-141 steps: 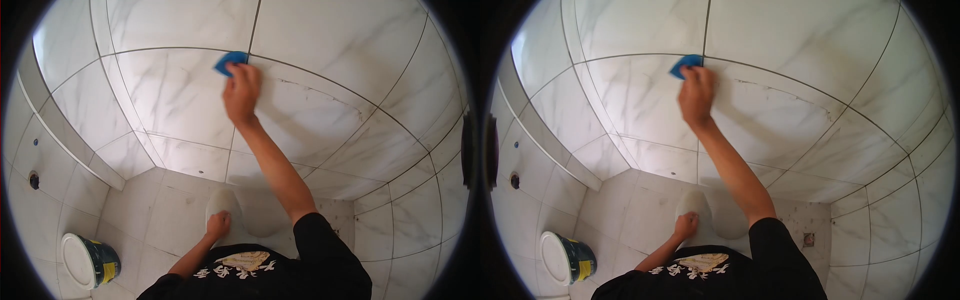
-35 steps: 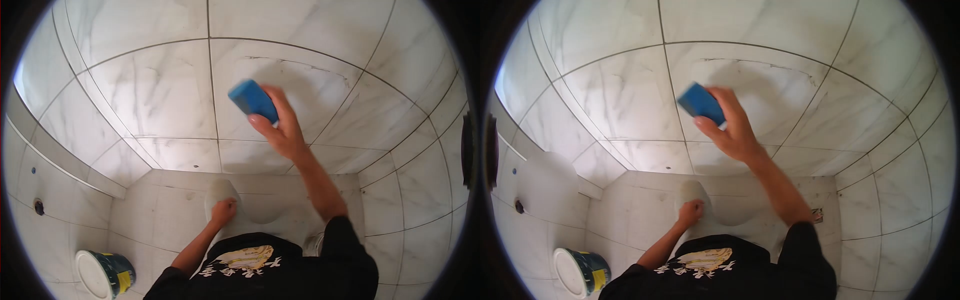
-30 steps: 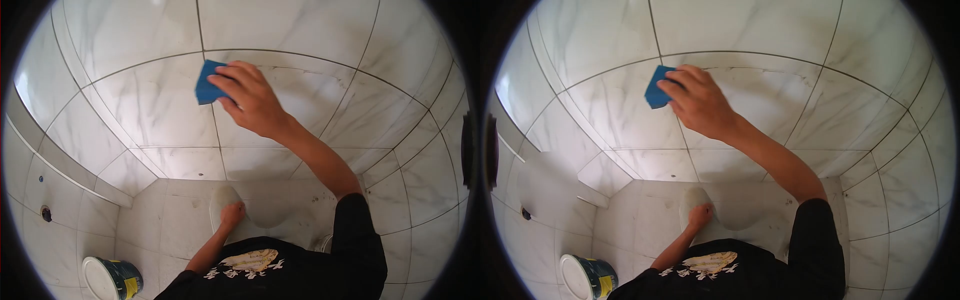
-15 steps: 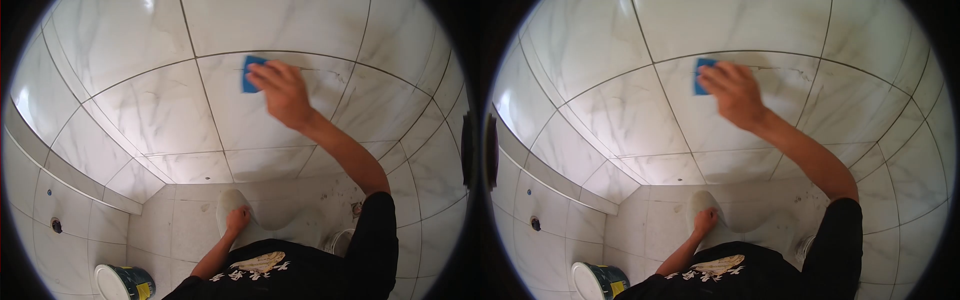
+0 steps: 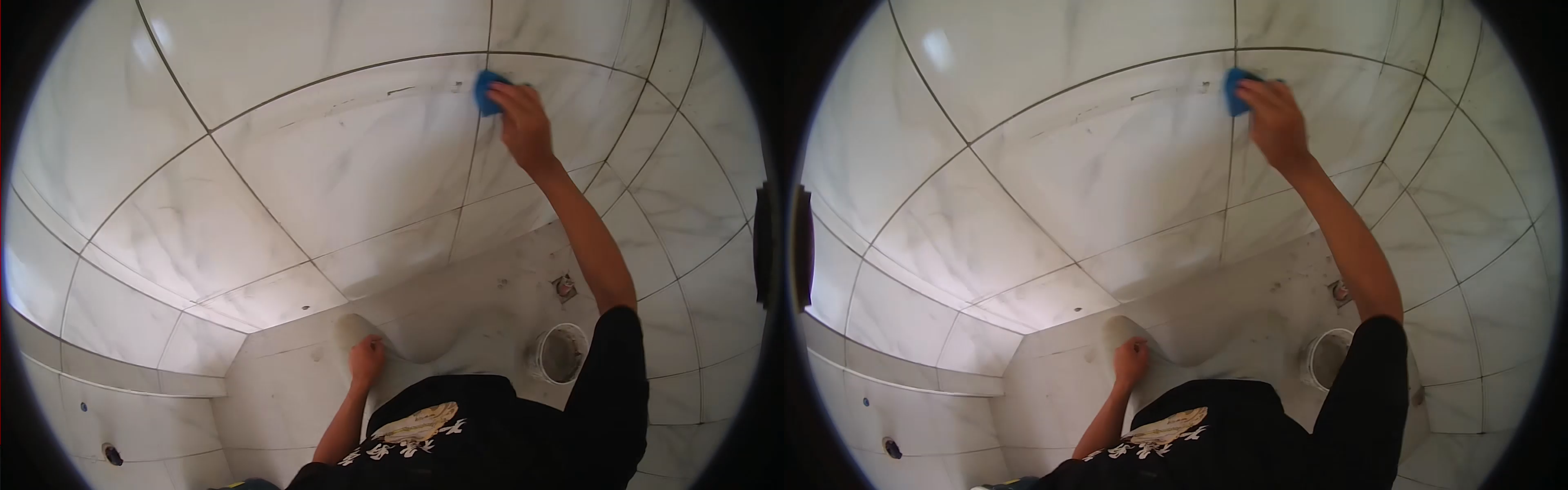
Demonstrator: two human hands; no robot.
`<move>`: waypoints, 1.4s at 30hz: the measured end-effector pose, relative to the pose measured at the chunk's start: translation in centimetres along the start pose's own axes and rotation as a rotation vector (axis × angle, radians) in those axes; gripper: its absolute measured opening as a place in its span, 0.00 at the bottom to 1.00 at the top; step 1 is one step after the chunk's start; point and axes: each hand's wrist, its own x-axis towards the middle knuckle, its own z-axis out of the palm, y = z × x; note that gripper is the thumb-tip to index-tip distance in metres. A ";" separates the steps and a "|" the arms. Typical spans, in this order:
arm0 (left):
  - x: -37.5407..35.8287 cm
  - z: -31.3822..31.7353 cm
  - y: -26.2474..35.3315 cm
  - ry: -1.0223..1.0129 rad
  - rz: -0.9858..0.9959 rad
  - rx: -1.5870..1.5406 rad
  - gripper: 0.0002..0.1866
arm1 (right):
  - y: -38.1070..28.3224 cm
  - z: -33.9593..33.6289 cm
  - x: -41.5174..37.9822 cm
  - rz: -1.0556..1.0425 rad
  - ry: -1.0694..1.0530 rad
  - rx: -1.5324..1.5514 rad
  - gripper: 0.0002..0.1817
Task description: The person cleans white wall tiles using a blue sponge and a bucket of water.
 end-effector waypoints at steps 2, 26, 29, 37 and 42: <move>0.9 0.4 0.3 0.015 0.063 -0.030 0.12 | 1.3 -2.6 -1.2 0.218 0.131 0.119 0.19; -4.5 -1.5 -0.9 0.057 0.080 -0.353 0.08 | 0.5 4.8 -1.9 0.139 0.241 0.223 0.22; -4.4 -0.9 -1.2 0.140 0.176 -0.302 0.08 | -3.3 9.3 -14.9 0.232 0.115 0.299 0.20; -4.5 -1.3 -1.6 0.116 0.142 -0.266 0.07 | -10.0 2.7 -21.7 0.955 0.095 0.748 0.13; -3.5 -0.8 -1.7 0.145 0.190 -0.287 0.08 | -6.2 -1.2 -9.0 0.799 0.179 1.035 0.24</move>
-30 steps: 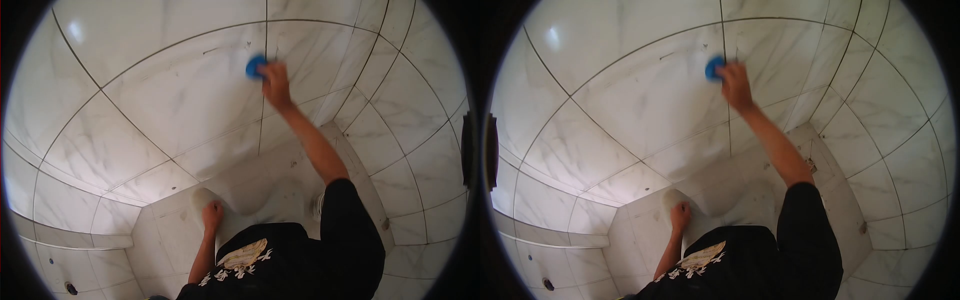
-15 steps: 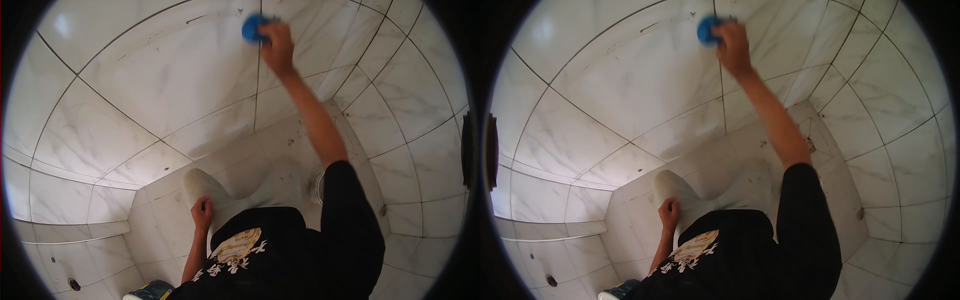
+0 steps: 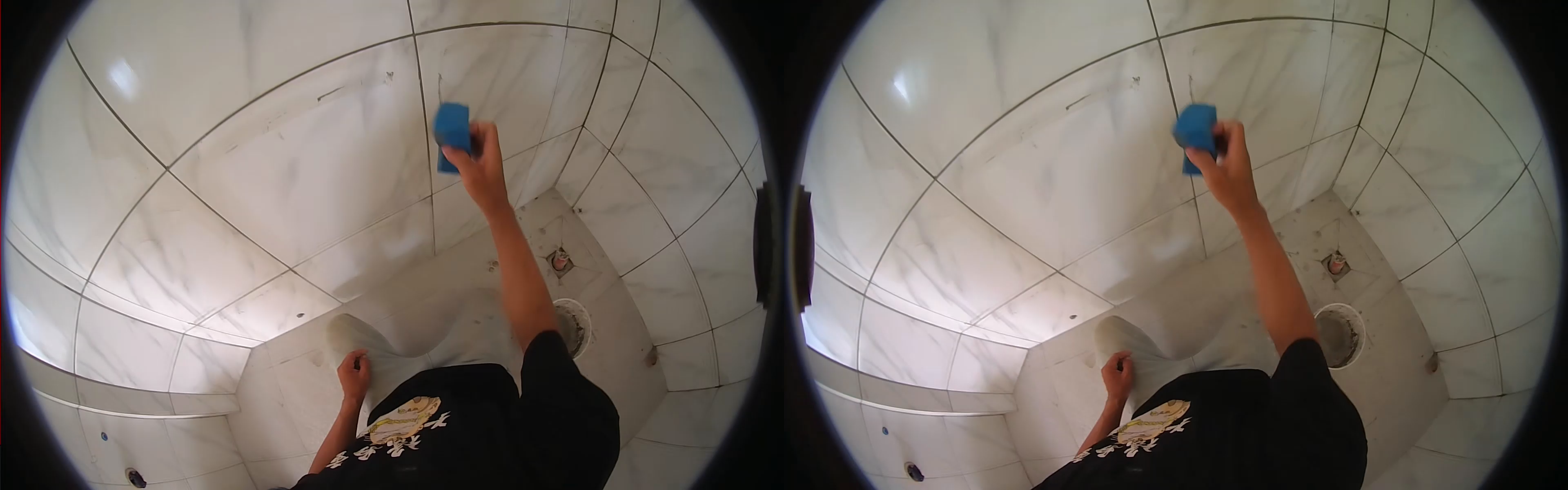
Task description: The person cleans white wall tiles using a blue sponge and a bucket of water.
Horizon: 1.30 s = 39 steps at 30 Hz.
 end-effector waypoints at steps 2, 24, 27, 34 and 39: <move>0.2 0.1 -0.3 -0.023 -0.031 -0.014 0.08 | -3.9 2.6 3.8 -0.119 0.121 -0.221 0.20; 0.9 0.1 -1.1 0.095 -0.017 -0.039 0.07 | 1.4 18.1 5.4 -0.704 0.051 -0.346 0.17; -0.8 -0.6 -0.7 0.106 -0.079 0.007 0.07 | 2.6 18.4 5.6 -0.570 0.284 -0.409 0.18; -0.6 -0.9 -1.1 0.067 -0.045 -0.022 0.07 | 1.5 15.5 5.8 -0.571 0.216 -0.419 0.15; 0.0 -0.2 -0.8 0.095 -0.014 0.015 0.07 | 2.6 20.0 5.8 -0.538 0.407 -0.392 0.15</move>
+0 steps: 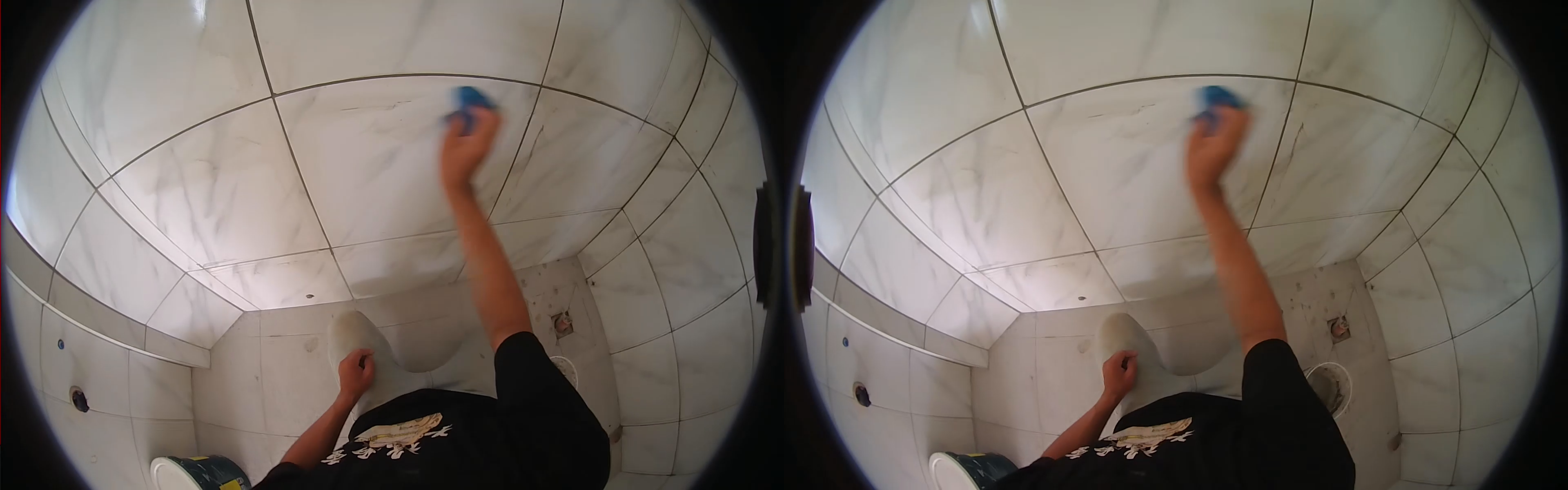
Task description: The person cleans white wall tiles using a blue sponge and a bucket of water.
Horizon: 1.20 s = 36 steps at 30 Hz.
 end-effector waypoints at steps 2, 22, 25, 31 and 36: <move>0.4 0.3 0.2 -0.035 0.061 0.056 0.07 | -5.6 2.8 -4.2 -0.220 -0.325 0.129 0.16; -0.1 0.4 0.1 -0.012 -0.058 -0.010 0.08 | -8.4 4.2 -2.8 -0.468 -0.546 0.156 0.27; 0.6 0.2 -0.6 0.010 -0.004 -0.013 0.08 | -5.8 0.4 -9.4 -0.738 -1.035 0.084 0.19; 0.3 0.0 0.3 0.005 -0.062 -0.022 0.08 | -14.7 3.4 2.4 -0.603 -0.618 0.136 0.16; 1.3 0.1 0.5 0.005 -0.059 -0.050 0.08 | -9.3 5.3 -6.7 -0.581 -0.624 0.175 0.04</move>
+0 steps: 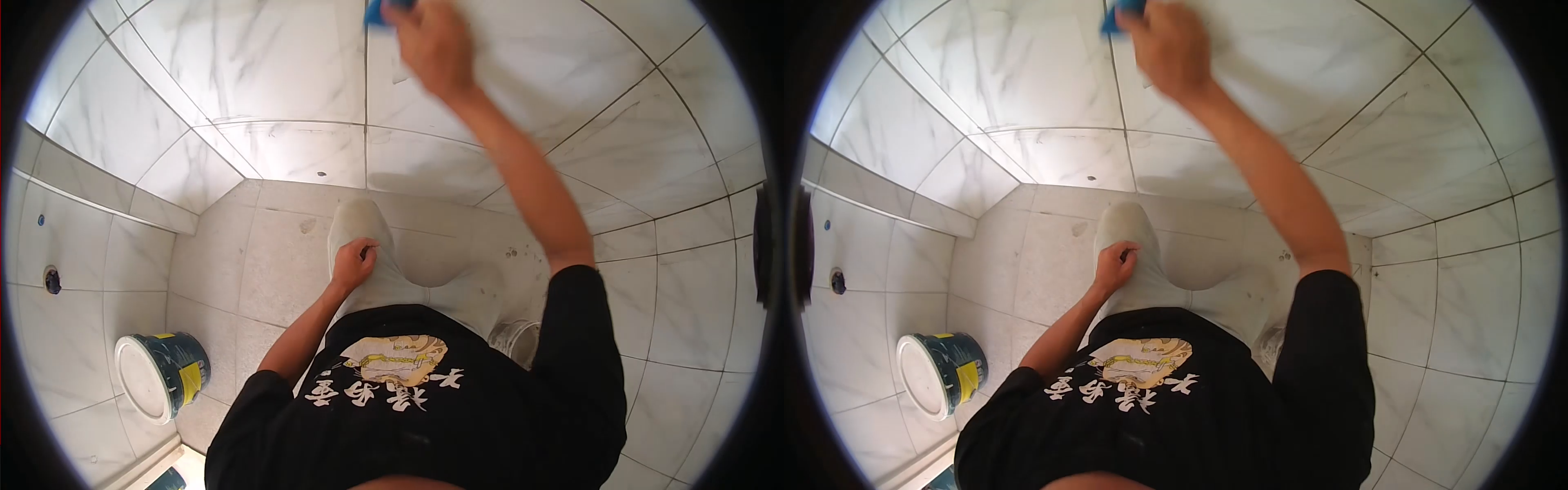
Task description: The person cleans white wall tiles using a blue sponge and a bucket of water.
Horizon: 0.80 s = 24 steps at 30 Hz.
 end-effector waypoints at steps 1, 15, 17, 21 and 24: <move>0.2 0.2 -0.5 0.015 0.013 0.010 0.08 | -1.1 1.7 -5.1 -0.002 -0.046 0.067 0.04; -1.2 -0.7 -0.5 -0.003 -0.003 -0.053 0.07 | 0.7 -20.0 -31.0 1.487 0.463 0.179 0.32; -0.9 -0.6 -0.3 -0.020 0.015 -0.053 0.07 | 4.5 -18.7 -30.2 1.472 0.630 0.172 0.32; -0.7 -0.2 -0.7 -0.023 0.019 -0.010 0.07 | 5.1 -5.9 -31.4 1.398 0.605 -0.182 0.23; -0.5 -0.1 0.0 -0.004 0.010 0.005 0.07 | -4.3 -2.1 -29.6 1.358 0.091 0.231 0.15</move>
